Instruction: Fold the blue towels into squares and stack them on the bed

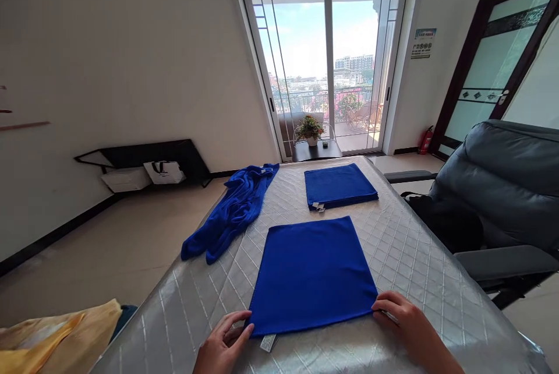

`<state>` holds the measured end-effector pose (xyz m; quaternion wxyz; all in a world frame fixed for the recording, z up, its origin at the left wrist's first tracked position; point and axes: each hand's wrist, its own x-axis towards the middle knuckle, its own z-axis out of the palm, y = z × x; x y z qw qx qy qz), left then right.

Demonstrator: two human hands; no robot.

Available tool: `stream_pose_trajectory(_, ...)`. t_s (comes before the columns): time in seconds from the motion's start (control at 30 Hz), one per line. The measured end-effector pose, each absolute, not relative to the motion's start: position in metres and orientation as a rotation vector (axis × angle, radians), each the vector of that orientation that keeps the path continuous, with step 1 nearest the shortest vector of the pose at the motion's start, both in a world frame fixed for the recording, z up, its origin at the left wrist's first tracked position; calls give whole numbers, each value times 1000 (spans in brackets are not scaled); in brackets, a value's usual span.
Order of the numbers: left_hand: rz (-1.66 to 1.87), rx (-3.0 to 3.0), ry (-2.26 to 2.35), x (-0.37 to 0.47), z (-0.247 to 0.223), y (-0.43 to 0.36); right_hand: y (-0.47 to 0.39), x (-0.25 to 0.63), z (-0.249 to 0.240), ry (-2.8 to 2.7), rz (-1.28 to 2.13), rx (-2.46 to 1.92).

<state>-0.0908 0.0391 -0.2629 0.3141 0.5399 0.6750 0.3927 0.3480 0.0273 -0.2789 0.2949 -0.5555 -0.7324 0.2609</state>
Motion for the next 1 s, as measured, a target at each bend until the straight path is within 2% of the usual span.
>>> stream_pose_trajectory(0.13,1116,1414,1829,-88,-272,31,25,345,-285,-1952,661,-1511)
stream_pose_trajectory(0.3,1045,1493,1821,-93,-265,32,24,346,-283,-1989,666,-1541)
stream_pose_trajectory(0.57,1025,1460,1742,-94,-262,26,33,329,-239,-2038,813,-1609)
stream_pose_trajectory(0.7,1136,1421,1781,-88,-265,24,61,303,-226,-2019,725,-1525)
stream_pose_trajectory(0.83,1023,1462,1748,-94,-261,24,94,283,-246,-2116,507,-1667)
stream_pose_trajectory(1.0,950,1465,1766,-103,-257,22,107,278,-292,-2193,417,-1903)
